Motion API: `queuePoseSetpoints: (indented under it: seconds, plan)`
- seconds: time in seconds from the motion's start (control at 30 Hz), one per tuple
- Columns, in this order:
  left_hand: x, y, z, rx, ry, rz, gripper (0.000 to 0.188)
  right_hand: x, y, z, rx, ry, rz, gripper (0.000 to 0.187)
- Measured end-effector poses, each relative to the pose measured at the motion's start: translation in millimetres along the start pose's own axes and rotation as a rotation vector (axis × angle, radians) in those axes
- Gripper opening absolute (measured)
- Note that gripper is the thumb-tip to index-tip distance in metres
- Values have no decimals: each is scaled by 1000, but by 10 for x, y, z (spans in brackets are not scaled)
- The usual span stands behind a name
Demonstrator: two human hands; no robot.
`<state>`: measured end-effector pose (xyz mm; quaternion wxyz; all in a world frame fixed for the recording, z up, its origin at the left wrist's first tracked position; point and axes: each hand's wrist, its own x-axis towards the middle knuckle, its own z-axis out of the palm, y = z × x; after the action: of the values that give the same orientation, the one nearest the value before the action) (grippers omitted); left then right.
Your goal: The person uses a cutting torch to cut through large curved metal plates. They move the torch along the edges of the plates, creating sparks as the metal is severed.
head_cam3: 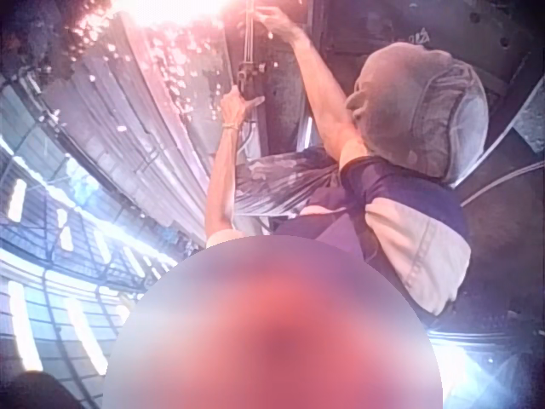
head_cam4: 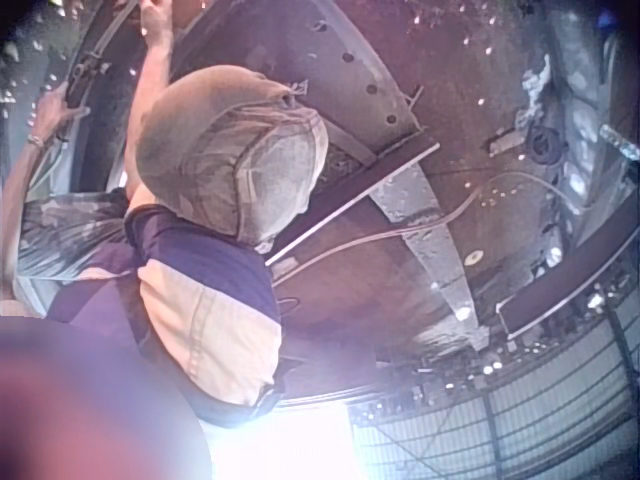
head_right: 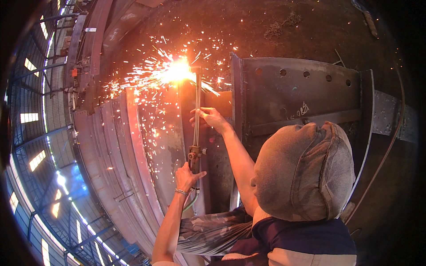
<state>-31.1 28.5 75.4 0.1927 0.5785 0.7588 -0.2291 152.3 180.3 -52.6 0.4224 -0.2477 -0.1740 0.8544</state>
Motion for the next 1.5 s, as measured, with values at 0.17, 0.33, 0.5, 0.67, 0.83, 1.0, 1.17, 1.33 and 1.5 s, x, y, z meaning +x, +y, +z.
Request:
queuePoseSetpoints:
  seconds: [0.17,0.33,0.5,0.67,0.83,1.0,1.17,1.33,1.5]
  plan:
    - [-13,9,3,-27,61,20,66,-20,-7,13,2,10,15,37]
    - [-9,33,-28,-8,30,-2,66,24,23,-24,-67,47,32,36]
    - [-25,82,-70,2,13,-4,64,34,40,-35,-123,48,-13,35]
    - [-25,88,-89,0,17,7,63,40,23,-38,-94,51,27,35]
    - [-11,76,-74,17,11,14,63,53,53,-53,-60,31,5,37]
    - [-4,54,-44,33,16,17,63,71,84,-75,-29,29,13,39]
    - [16,13,-9,0,43,34,66,76,82,-78,-44,28,1,38]
    - [13,36,-37,9,6,19,63,68,64,-66,-54,44,8,37]
    - [-2,72,-74,30,24,39,63,60,46,-53,-91,69,34,36]
